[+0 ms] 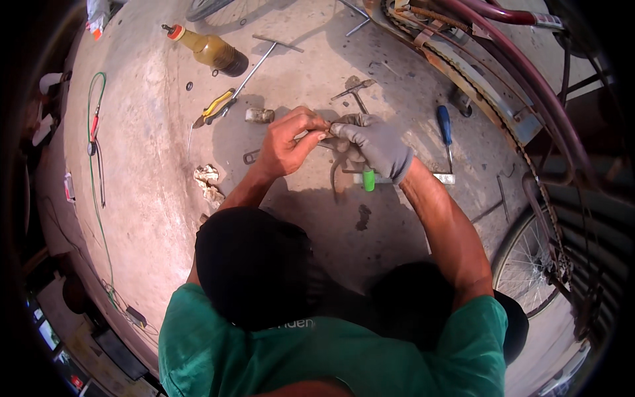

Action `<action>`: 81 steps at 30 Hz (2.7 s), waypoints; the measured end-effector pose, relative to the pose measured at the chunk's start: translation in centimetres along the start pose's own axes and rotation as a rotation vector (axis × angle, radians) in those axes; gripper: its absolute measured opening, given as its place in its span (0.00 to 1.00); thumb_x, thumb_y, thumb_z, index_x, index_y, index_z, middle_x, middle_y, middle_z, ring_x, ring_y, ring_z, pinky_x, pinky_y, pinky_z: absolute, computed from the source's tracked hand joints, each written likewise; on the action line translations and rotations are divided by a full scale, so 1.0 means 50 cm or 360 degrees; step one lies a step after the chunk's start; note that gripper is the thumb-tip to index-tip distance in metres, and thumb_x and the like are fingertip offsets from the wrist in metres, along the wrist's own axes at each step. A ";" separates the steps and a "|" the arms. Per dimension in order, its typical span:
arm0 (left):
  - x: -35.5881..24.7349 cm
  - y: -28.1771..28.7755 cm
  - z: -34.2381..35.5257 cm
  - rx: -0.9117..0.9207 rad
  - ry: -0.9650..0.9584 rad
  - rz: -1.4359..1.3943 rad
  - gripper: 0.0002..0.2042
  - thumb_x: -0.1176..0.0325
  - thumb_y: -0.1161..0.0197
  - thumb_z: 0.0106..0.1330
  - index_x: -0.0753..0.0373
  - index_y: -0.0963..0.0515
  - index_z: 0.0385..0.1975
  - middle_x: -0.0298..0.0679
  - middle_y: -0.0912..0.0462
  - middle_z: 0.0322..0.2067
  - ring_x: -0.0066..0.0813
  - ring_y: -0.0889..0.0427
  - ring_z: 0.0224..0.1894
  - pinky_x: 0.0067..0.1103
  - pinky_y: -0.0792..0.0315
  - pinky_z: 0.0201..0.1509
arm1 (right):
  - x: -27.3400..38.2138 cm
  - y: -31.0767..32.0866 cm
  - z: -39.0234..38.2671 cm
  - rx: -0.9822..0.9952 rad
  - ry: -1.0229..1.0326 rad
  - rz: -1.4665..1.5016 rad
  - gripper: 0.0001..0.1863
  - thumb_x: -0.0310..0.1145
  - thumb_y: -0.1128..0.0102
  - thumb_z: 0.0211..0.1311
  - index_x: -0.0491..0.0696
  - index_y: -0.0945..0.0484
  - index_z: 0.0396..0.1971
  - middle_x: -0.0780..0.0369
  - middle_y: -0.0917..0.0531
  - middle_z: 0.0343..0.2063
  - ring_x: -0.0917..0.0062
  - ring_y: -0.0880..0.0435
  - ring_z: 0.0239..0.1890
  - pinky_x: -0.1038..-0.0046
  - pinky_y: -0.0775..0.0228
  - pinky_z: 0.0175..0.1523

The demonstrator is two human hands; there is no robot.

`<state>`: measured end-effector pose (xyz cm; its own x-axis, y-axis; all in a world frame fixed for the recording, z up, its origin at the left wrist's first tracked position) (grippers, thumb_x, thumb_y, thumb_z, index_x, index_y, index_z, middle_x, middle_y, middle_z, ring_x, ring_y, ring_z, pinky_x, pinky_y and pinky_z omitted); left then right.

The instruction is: The person repairs a bicycle chain by using a punch and pliers to remove a pin, cleaning a chain link with a brush and fluid from a bottle, and reassembling the link using a screwdriver and pliers.

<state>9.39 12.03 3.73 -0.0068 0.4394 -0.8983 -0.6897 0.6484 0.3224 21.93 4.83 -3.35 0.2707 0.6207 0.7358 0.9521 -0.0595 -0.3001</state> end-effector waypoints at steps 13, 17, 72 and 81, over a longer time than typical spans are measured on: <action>-0.010 0.022 0.014 -0.0147 -0.0027 -0.0025 0.08 0.81 0.31 0.60 0.69 0.17 0.39 0.44 0.15 0.36 0.28 0.16 0.33 0.22 0.23 0.39 | 0.037 -0.007 -0.004 -0.0096 0.0214 -0.0096 0.12 0.38 0.38 0.73 0.44 0.18 0.43 0.69 0.17 0.27 0.89 0.26 0.23 0.83 0.34 0.27; -0.008 0.016 0.013 -0.0126 0.0030 -0.0077 0.06 0.82 0.33 0.61 0.71 0.17 0.37 0.44 0.15 0.36 0.28 0.16 0.35 0.22 0.23 0.39 | 0.035 -0.008 -0.007 -0.0090 0.0209 -0.0122 0.11 0.37 0.42 0.76 0.44 0.18 0.43 0.72 0.19 0.25 0.93 0.29 0.21 0.87 0.39 0.25; 0.301 -0.031 -0.159 -0.0418 0.0973 -0.2291 0.07 0.68 0.41 0.69 0.56 0.21 0.44 0.40 0.17 0.42 0.30 0.23 0.38 0.31 0.29 0.45 | -0.304 -0.066 -0.012 0.0282 -0.0962 0.0581 0.15 0.35 0.43 0.74 0.45 0.22 0.55 0.56 0.13 0.44 0.67 0.12 0.42 0.65 0.16 0.46; 0.347 -0.036 -0.202 -0.0575 0.1182 -0.2203 0.04 0.71 0.42 0.69 0.55 0.23 0.41 0.39 0.20 0.39 0.31 0.24 0.37 0.31 0.28 0.45 | -0.200 -0.077 -0.068 0.0356 -0.0710 0.0395 0.23 0.31 0.46 0.75 0.47 0.30 0.67 0.58 0.13 0.46 0.74 0.12 0.42 0.73 0.18 0.42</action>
<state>3.18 12.22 -15.44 0.4774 -0.7829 -0.3990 -0.5897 0.0512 -0.8060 16.04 -3.83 -7.50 0.3500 0.8830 0.3128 0.8007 -0.1088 -0.5891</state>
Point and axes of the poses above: each hand's wrist, its own z-axis towards the middle knuckle, its own y-axis out of the back of the hand, x = y × z, the point moved 10 cm from there along z, towards the middle knuckle
